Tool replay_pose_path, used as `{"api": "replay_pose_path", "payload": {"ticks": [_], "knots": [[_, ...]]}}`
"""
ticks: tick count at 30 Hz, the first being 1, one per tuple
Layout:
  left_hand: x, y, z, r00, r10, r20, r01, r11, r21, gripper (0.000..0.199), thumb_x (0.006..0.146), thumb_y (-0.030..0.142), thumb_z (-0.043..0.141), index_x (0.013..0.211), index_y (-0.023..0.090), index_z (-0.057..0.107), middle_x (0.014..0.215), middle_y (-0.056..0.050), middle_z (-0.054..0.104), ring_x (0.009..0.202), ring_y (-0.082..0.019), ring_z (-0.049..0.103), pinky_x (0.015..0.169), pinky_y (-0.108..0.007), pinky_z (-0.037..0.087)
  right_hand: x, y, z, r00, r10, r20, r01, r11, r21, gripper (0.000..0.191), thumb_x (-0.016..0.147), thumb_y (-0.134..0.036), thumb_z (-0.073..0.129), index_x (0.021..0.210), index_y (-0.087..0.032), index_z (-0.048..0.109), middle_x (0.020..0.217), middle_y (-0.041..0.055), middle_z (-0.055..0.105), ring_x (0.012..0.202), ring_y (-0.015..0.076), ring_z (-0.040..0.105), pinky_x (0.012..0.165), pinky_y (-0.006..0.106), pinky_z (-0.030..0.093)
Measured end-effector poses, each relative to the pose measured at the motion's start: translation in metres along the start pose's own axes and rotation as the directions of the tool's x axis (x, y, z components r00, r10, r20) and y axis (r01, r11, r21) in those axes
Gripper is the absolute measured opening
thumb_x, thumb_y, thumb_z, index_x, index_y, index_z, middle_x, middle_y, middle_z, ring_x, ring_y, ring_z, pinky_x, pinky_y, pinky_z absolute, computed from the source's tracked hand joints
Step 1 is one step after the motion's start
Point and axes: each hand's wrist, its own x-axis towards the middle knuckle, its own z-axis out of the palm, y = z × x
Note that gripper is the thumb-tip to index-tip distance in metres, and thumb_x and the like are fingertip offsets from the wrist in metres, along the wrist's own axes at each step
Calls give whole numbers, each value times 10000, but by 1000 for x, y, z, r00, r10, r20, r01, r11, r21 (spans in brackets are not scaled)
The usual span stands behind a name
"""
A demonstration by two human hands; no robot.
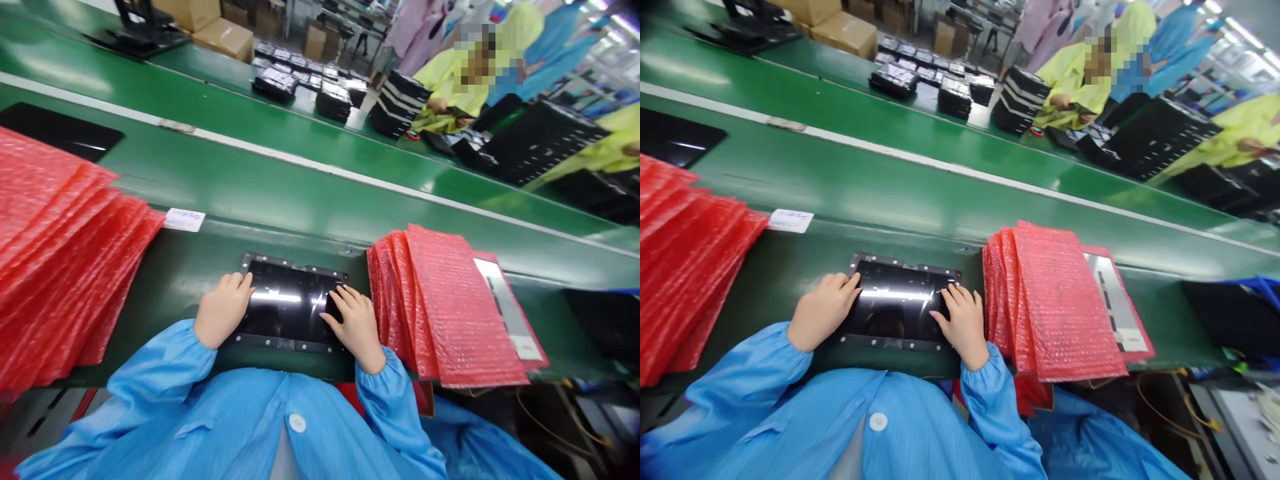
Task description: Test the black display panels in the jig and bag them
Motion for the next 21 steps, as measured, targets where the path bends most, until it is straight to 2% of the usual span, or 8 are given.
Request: {"api": "replay_pose_path", "payload": {"ticks": [3, 6, 9, 11, 13, 17, 19, 21], "knots": [[0, -8, 5, 998, 56, -30, -55, 998, 5, 438, 986, 266, 310, 1265, 74, 587, 1090, -183, 626, 993, -330, 558, 731, -413, 461, 1, 0, -4, 999, 46, 25, -47, 998, 30, 527, 868, -409, 666, 1326, -191, 527, 1347, 126, 570, 1249, 326, 467, 1085, 647, 189], [-4, -22, 21, 986, 156, -63, -161, 984, -80, 490, 990, 349, 314, 1346, 82, 519, 1405, -189, 486, 1248, -365, 450, 941, -482, 411, -3, -2, -10, 994, 56, 92, -61, 997, 50, 688, 832, -431, 698, 1404, -162, 426, 1410, 151, 508, 1306, 326, 420, 1096, 687, 113], [-11, -39, 41, 961, 270, -63, -277, 947, -165, 824, 905, 646, 380, 1508, 102, 248, 1554, -161, 280, 1402, -368, 274, 1067, -534, 309, -9, -3, -12, 980, 33, 199, -43, 998, 47, 847, 776, -517, 731, 1447, -154, 362, 1508, 176, 363, 1384, 346, 321, 1080, 716, 127], [-15, -47, 52, 956, 288, -51, -292, 937, -192, 1005, 822, 766, 395, 1539, 125, 106, 1574, -155, 221, 1426, -365, 231, 1091, -547, 276, -11, -4, -11, 972, 44, 231, -52, 998, 29, 874, 772, -537, 732, 1461, -163, 344, 1532, 179, 310, 1411, 347, 277, 1076, 723, 136], [-17, -51, 59, 962, 269, -41, -271, 940, -209, 1006, 819, 779, 370, 1545, 150, 73, 1582, -146, 195, 1436, -358, 216, 1105, -553, 253, -12, -4, -8, 970, 67, 233, -72, 997, 16, 878, 779, -547, 726, 1469, -170, 336, 1535, 179, 299, 1421, 340, 261, 1082, 717, 137], [-14, -52, 63, 967, 252, -44, -255, 934, -248, 891, 872, 717, 298, 1544, 163, 110, 1579, -128, 217, 1439, -335, 226, 1127, -554, 221, -10, 2, -5, 971, 70, 228, -82, 995, 47, 950, 722, -629, 734, 1463, -177, 348, 1541, 169, 293, 1424, 334, 254, 1086, 702, 174], [-9, -48, 63, 972, 229, -52, -234, 937, -259, 825, 899, 667, 247, 1539, 155, 154, 1565, -132, 256, 1439, -328, 230, 1123, -575, 214, -5, 4, -6, 973, 69, 222, -86, 994, 64, 985, 690, -655, 742, 1458, -174, 354, 1543, 165, 296, 1418, 339, 262, 1077, 699, 207], [-2, -40, 63, 980, 188, -64, -199, 944, -265, 801, 905, 643, 214, 1526, 137, 213, 1550, -155, 285, 1438, -343, 225, 1112, -609, 204, 4, 2, -7, 977, 95, 190, -108, 992, 62, 917, 721, -634, 728, 1434, -166, 390, 1524, 171, 338, 1394, 341, 305, 1073, 693, 225]]}}
